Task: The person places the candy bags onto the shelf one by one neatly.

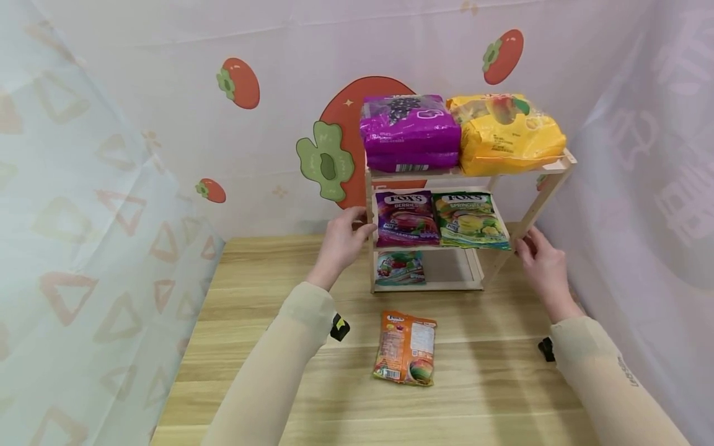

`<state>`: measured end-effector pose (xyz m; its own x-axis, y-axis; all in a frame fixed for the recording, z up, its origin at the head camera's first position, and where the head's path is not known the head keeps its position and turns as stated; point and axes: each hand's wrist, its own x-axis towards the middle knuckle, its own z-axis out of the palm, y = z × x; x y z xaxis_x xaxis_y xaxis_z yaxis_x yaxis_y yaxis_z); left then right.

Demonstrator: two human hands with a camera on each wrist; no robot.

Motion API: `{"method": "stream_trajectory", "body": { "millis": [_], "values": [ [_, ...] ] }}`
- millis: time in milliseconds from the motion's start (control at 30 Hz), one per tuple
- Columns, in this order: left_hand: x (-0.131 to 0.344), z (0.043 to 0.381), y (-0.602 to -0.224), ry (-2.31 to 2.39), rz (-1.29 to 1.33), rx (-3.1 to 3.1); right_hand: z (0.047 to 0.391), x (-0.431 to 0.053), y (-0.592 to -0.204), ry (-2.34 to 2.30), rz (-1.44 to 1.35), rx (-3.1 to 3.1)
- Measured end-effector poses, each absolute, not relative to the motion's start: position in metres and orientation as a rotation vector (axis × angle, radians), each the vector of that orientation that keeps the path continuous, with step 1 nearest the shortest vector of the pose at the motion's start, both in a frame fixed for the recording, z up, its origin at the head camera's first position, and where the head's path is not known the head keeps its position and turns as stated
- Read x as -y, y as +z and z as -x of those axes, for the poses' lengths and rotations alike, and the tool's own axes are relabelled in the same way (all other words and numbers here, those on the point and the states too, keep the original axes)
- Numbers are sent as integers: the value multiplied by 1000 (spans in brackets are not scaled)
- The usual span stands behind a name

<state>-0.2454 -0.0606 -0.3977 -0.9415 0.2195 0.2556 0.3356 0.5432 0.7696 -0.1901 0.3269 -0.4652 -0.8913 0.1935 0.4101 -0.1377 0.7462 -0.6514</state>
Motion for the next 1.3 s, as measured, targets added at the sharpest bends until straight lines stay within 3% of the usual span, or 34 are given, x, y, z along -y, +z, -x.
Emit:
{"method": "stream_trajectory", "body": {
  "millis": [567, 1300],
  "values": [
    [61, 245, -397, -1381, 480, 2661, 153, -298, -553, 1055, 44, 2913],
    [61, 244, -397, -1354, 476, 2669, 147, -221, -596, 926, -455, 3149]
  ]
}}
